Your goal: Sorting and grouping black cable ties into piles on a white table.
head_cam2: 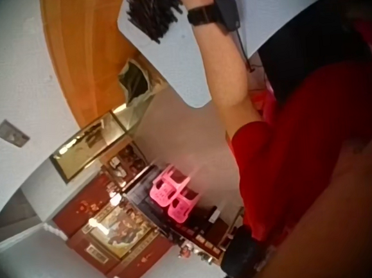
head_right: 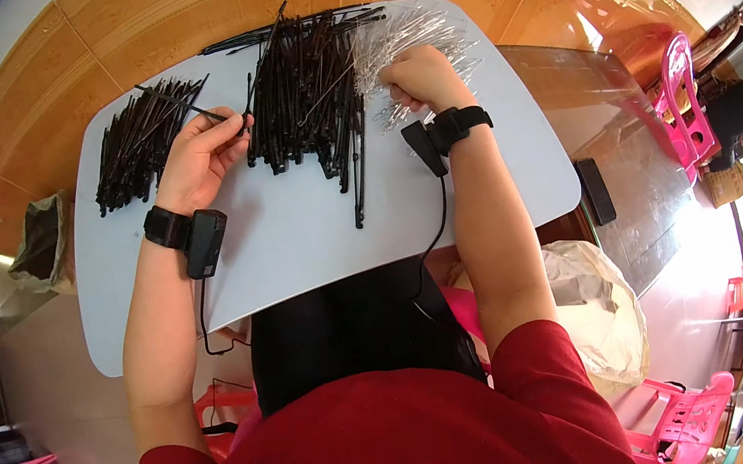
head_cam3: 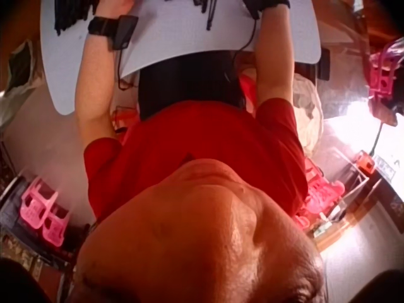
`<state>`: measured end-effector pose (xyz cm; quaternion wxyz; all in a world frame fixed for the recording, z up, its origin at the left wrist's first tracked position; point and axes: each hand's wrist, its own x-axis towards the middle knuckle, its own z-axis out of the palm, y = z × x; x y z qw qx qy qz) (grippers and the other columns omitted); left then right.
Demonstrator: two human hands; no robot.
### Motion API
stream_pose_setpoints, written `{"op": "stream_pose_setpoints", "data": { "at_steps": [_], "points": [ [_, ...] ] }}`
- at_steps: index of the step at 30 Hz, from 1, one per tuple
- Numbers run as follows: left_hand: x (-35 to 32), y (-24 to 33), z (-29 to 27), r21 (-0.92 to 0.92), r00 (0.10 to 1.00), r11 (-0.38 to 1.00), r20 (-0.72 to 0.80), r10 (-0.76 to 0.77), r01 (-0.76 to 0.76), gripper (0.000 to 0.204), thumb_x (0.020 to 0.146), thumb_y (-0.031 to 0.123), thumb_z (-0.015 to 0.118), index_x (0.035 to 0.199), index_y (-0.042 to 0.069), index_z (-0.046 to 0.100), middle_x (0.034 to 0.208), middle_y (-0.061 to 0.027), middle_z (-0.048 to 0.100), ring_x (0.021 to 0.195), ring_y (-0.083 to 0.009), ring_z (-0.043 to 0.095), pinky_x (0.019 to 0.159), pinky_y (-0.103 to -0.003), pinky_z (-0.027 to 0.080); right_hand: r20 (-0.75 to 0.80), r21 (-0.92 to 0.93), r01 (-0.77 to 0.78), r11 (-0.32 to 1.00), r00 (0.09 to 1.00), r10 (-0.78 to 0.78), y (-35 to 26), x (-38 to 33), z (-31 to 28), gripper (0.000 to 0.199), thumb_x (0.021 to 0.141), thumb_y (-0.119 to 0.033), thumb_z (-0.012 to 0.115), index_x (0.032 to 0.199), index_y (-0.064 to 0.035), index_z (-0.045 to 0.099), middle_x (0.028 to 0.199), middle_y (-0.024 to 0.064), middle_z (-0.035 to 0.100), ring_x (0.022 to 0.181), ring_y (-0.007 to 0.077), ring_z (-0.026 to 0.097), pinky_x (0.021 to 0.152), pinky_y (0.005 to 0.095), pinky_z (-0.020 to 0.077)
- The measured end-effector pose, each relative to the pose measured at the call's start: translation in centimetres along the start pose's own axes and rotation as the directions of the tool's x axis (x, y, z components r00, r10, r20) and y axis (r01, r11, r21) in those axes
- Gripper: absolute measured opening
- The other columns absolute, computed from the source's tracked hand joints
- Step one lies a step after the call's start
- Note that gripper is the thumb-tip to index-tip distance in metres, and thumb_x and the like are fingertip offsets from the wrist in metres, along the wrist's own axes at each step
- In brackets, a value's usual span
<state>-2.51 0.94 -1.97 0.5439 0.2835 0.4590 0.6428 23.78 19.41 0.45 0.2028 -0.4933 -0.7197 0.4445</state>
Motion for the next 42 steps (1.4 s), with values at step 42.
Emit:
{"op": "stream_pose_setpoints", "data": {
  "at_steps": [42],
  "points": [
    [-2.0, -0.1, 3.7, 0.371, 0.958, 0.909, 0.271, 0.089, -0.19, 0.047, 0.088, -0.001, 0.062, 0.134, 0.004, 0.052, 0.091, -0.0013, 0.067, 0.082, -0.0085, 0.061, 0.079, -0.025, 0.05, 0.435, 0.755, -0.12, 0.645, 0.828, -0.355, -2.3, -2.0, 6.9, 0.017, 0.098, -0.017, 0.058, 0.101, -0.0004, 0.059, 0.094, 0.0092, 0.069, 0.083, 0.0151, 0.069, 0.077, 0.025, 0.0568]
  ]
}}
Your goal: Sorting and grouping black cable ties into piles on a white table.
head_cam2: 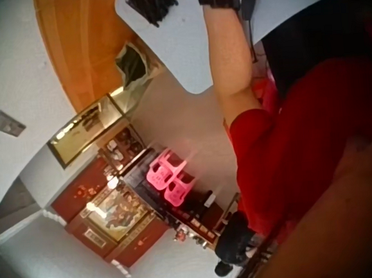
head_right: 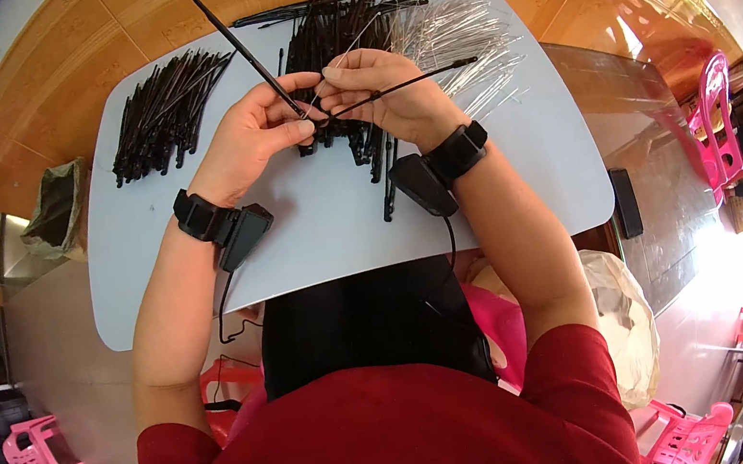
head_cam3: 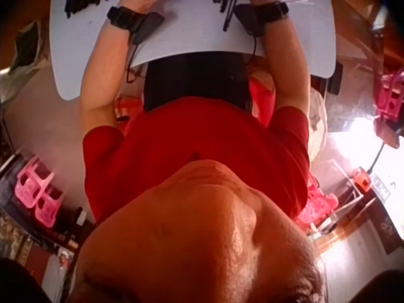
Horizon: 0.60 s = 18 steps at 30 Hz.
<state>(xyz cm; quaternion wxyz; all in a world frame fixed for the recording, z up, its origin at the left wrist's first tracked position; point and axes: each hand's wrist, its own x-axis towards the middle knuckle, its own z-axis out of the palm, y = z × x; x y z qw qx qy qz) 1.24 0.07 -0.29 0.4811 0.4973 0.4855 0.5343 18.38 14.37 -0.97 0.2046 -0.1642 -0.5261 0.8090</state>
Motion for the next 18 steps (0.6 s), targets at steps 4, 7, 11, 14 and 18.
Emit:
{"op": "stream_pose_setpoints", "data": {
  "at_steps": [4, 7, 11, 14, 18],
  "points": [
    [0.15, -0.32, -0.01, -0.022, 1.0, 0.999, 0.014, 0.024, -0.024, 0.05, 0.088, -0.001, 0.061, 0.136, 0.006, 0.052, 0.09, -0.0004, 0.067, 0.082, -0.0079, 0.06, 0.079, -0.024, 0.049, 0.017, 0.006, 0.005, 1.0, 1.0, -0.005, 0.28, 0.15, 0.0, 0.018, 0.099, -0.017, 0.057, 0.102, 0.0013, 0.058, 0.094, 0.01, 0.069, 0.085, 0.0174, 0.069, 0.079, 0.0269, 0.057],
    [0.18, -0.36, -0.07, -0.003, 0.999, 0.999, 0.027, 0.033, -0.033, 0.051, 0.088, -0.001, 0.061, 0.137, 0.007, 0.051, 0.09, 0.0, 0.066, 0.081, -0.0077, 0.06, 0.08, -0.024, 0.049, 0.049, 0.021, 0.012, 1.0, 0.999, -0.013, 0.43, 0.25, -0.15, 0.019, 0.099, -0.016, 0.056, 0.103, 0.0024, 0.058, 0.094, 0.0104, 0.068, 0.086, 0.0191, 0.069, 0.08, 0.0282, 0.0571],
    [0.06, -0.26, 0.05, -0.006, 0.998, 0.999, 0.038, 0.045, -0.045, 0.052, 0.088, -0.002, 0.061, 0.138, 0.008, 0.051, 0.091, 0.0005, 0.066, 0.081, -0.0075, 0.059, 0.08, -0.024, 0.048, 0.024, 0.027, -0.013, 1.0, 1.0, 0.012, 0.45, 0.25, -0.1, 0.019, 0.1, -0.016, 0.056, 0.102, 0.0029, 0.057, 0.094, 0.0103, 0.067, 0.086, 0.0198, 0.069, 0.081, 0.029, 0.057],
    [-0.06, -0.11, 0.1, -0.011, 0.998, 0.999, 0.04, 0.049, -0.048, 0.052, 0.088, -0.002, 0.061, 0.138, 0.008, 0.051, 0.091, 0.0005, 0.066, 0.081, -0.0074, 0.059, 0.08, -0.024, 0.048, 0.019, 0.032, -0.021, 0.999, 1.0, 0.02, 0.38, 0.16, 0.09, 0.02, 0.1, -0.017, 0.056, 0.102, 0.0028, 0.057, 0.093, 0.0098, 0.066, 0.086, 0.0195, 0.069, 0.082, 0.0288, 0.0568],
    [-0.04, -0.16, 0.06, -0.012, 0.998, 0.999, 0.041, 0.05, -0.05, 0.052, 0.088, -0.002, 0.06, 0.138, 0.008, 0.051, 0.092, 0.0003, 0.067, 0.082, -0.0074, 0.059, 0.08, -0.024, 0.048, 0.018, 0.036, -0.028, 0.999, 0.999, 0.027, 0.31, 0.11, 0.18, 0.019, 0.1, -0.017, 0.056, 0.102, 0.0026, 0.057, 0.093, 0.0098, 0.066, 0.086, 0.0192, 0.068, 0.082, 0.0287, 0.0567]
  ]
}}
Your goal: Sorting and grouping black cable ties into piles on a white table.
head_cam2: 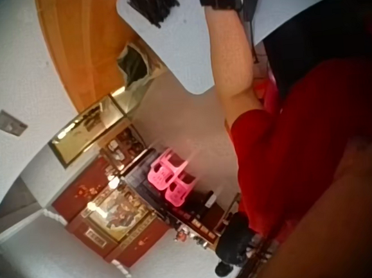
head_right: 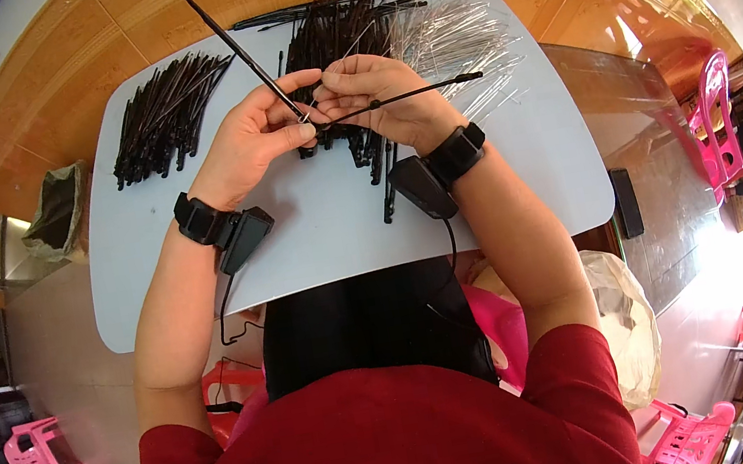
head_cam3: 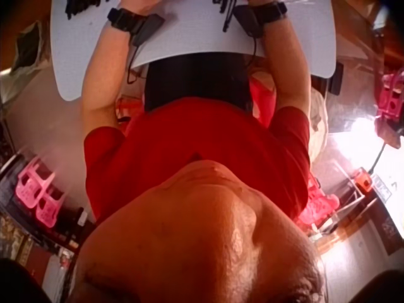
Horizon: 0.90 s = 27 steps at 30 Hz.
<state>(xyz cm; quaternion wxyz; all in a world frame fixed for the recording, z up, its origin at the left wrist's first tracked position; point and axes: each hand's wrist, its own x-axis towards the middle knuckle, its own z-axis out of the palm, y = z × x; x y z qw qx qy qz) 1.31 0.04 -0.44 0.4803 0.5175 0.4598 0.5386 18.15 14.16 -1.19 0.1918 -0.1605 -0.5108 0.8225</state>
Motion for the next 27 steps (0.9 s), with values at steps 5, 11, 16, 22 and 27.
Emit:
{"op": "stream_pose_setpoints", "data": {
  "at_steps": [5, 11, 16, 22, 27],
  "points": [
    [0.0, 0.1, -0.1, 0.002, 1.0, 1.0, 0.022, 0.004, -0.004, 0.052, 0.089, -0.001, 0.06, 0.139, 0.006, 0.049, 0.097, -0.0007, 0.067, 0.085, -0.008, 0.06, 0.082, -0.025, 0.049, 0.023, 0.007, 0.005, 1.0, 1.0, -0.005, 0.0, 0.1, -0.1, 0.019, 0.1, -0.017, 0.056, 0.103, 0.0026, 0.057, 0.093, 0.0098, 0.066, 0.086, 0.019, 0.068, 0.082, 0.0287, 0.0567],
    [-0.1, 0.1, 0.1, -0.01, 1.0, 1.0, 0.007, -0.006, 0.006, 0.051, 0.088, -0.002, 0.06, 0.137, 0.007, 0.052, 0.093, 0.0001, 0.067, 0.082, -0.0074, 0.059, 0.08, -0.024, 0.048, 0.004, -0.007, -0.005, 1.0, 1.0, 0.006, -0.1, -0.2, 0.1, 0.019, 0.099, -0.016, 0.057, 0.104, 0.002, 0.056, 0.094, 0.0094, 0.066, 0.087, 0.0184, 0.069, 0.082, 0.0282, 0.0569],
    [-0.1, 0.2, 0.1, 0.029, 1.0, 1.0, 0.006, 0.002, -0.002, 0.05, 0.088, -0.002, 0.061, 0.136, 0.007, 0.053, 0.093, 0.0001, 0.067, 0.082, -0.0073, 0.059, 0.079, -0.024, 0.048, -0.041, -0.009, 0.016, 1.0, 0.999, -0.016, -0.1, 0.0, 0.0, 0.018, 0.099, -0.015, 0.056, 0.104, 0.0017, 0.057, 0.094, 0.0093, 0.067, 0.084, 0.0176, 0.069, 0.079, 0.0264, 0.0576],
    [0.2, -0.5, -0.1, 0.096, 0.997, 0.994, -0.04, 0.059, -0.055, 0.043, 0.088, 0.001, 0.064, 0.13, 0.004, 0.056, 0.091, -0.0005, 0.067, 0.08, -0.0075, 0.06, 0.075, -0.023, 0.049, -0.151, -0.133, 0.16, 0.978, 0.972, -0.179, -0.1, -0.1, 1.2, 0.017, 0.094, -0.013, 0.064, 0.1, 0.0025, 0.061, 0.088, 0.0105, 0.068, 0.076, 0.016, 0.068, 0.07, 0.0257, 0.0573],
    [0.4, -0.6, 0.0, 0.081, 0.986, 0.996, -0.166, -0.034, 0.048, 0.029, 0.09, 0.007, 0.066, 0.117, 0.0, 0.061, 0.089, -0.0019, 0.068, 0.079, -0.0081, 0.061, 0.072, -0.023, 0.05, -0.158, -0.337, 0.316, 0.887, 0.909, -0.385, -0.2, -0.4, 2.0, 0.02, 0.092, -0.011, 0.066, 0.105, 0.0026, 0.059, 0.087, 0.0109, 0.069, 0.077, 0.0158, 0.068, 0.07, 0.0257, 0.058]
  ]
}}
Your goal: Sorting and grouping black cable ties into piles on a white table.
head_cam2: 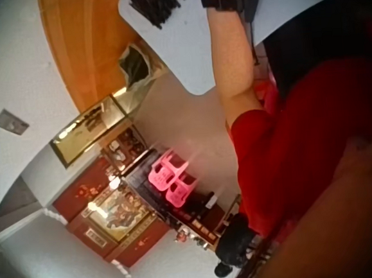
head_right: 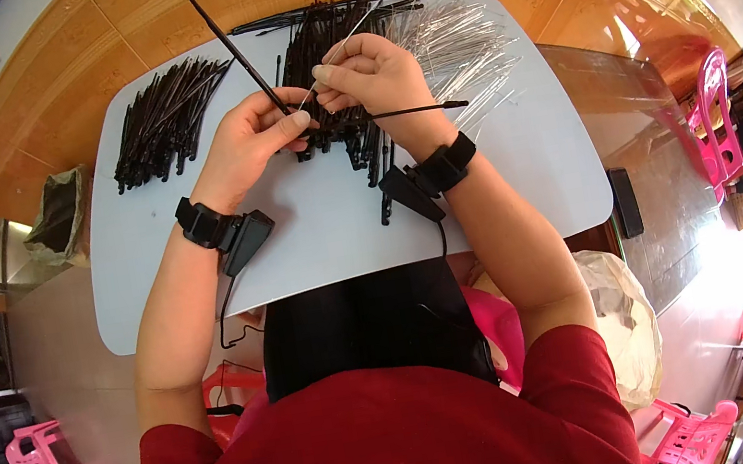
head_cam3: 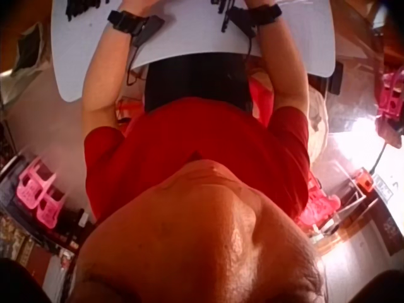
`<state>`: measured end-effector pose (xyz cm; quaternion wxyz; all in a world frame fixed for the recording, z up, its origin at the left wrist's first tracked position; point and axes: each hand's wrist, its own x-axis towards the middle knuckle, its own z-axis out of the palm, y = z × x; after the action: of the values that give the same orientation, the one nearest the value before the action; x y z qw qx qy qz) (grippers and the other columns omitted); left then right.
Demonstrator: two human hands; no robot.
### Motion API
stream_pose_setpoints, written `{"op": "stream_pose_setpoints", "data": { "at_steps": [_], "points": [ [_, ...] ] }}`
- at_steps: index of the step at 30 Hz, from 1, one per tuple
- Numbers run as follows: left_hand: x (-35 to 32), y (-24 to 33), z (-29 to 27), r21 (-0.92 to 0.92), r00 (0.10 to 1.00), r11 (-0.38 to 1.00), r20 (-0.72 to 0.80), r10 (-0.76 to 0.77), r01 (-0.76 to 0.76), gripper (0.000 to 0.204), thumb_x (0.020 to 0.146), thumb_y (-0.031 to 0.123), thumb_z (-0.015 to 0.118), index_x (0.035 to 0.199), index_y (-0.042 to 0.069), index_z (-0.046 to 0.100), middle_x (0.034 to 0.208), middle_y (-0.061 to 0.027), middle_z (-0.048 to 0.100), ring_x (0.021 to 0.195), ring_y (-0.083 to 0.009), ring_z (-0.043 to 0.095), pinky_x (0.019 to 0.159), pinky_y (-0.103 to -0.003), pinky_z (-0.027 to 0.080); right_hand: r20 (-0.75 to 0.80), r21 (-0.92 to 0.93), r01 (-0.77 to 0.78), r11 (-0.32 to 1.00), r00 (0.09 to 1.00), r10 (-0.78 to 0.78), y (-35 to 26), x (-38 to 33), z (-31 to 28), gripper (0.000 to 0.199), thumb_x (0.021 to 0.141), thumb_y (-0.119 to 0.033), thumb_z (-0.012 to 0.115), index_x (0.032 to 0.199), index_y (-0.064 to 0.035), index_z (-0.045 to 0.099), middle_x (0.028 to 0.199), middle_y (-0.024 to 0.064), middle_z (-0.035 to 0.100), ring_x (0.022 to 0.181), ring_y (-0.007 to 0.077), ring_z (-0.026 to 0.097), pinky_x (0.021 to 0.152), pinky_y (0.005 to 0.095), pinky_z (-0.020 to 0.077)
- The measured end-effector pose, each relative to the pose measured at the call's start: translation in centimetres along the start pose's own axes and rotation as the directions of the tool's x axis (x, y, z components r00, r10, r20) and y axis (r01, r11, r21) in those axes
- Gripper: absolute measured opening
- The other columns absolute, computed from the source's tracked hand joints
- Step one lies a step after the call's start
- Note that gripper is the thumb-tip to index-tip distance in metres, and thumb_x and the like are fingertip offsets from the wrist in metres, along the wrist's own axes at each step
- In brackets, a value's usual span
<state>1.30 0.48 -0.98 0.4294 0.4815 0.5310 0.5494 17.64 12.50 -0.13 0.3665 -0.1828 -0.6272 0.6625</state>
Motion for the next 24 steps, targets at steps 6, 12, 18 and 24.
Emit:
{"op": "stream_pose_setpoints", "data": {
  "at_steps": [6, 12, 18, 24],
  "points": [
    [0.1, 0.3, 0.1, -0.101, 0.994, 0.995, -0.111, -0.015, 0.004, 0.017, 0.09, 0.012, 0.068, 0.101, -0.001, 0.067, 0.088, -0.003, 0.068, 0.079, -0.0095, 0.063, 0.071, -0.024, 0.052, 0.02, 0.021, 0.001, 1.0, 1.0, -0.001, -0.4, -0.2, 0.0, 0.027, 0.092, -0.011, 0.067, 0.113, 0.0028, 0.058, 0.09, 0.0106, 0.069, 0.079, 0.0153, 0.068, 0.071, 0.0256, 0.058],
    [0.3, 0.2, -0.2, -0.179, 0.956, 0.982, -0.293, 0.001, -0.056, 0.017, 0.09, 0.012, 0.068, 0.1, -0.001, 0.067, 0.089, -0.0029, 0.069, 0.08, -0.0102, 0.063, 0.071, -0.024, 0.053, 0.228, -0.124, -0.115, 0.986, 0.963, 0.141, -0.9, -0.5, -0.5, 0.03, 0.094, -0.013, 0.064, 0.118, 0.004, 0.058, 0.092, 0.0097, 0.068, 0.082, 0.015, 0.067, 0.073, 0.0251, 0.0571],
    [0.1, -0.1, 0.0, -0.002, 0.974, 0.996, -0.207, 0.09, -0.093, 0.015, 0.087, 0.011, 0.071, 0.097, 0.0, 0.07, 0.084, -0.0021, 0.068, 0.074, -0.0106, 0.062, 0.067, -0.024, 0.051, 0.18, 0.116, -0.188, 0.975, 0.97, 0.165, -1.1, -0.3, -1.0, 0.029, 0.095, -0.011, 0.059, 0.117, 0.0077, 0.058, 0.094, 0.0105, 0.068, 0.083, 0.016, 0.068, 0.076, 0.0258, 0.0566],
    [0.0, -0.4, 0.5, 0.303, 0.962, 0.946, -0.203, 0.183, -0.117, 0.012, 0.084, 0.011, 0.073, 0.091, 0.001, 0.073, 0.078, -0.003, 0.067, 0.068, -0.0102, 0.06, 0.063, -0.024, 0.048, 0.138, 0.015, -0.108, 0.994, 0.985, 0.105, -1.3, -0.7, -0.5, 0.029, 0.098, -0.014, 0.056, 0.114, 0.0107, 0.059, 0.093, 0.0113, 0.068, 0.082, 0.0161, 0.067, 0.076, 0.026, 0.0566]
  ]
}}
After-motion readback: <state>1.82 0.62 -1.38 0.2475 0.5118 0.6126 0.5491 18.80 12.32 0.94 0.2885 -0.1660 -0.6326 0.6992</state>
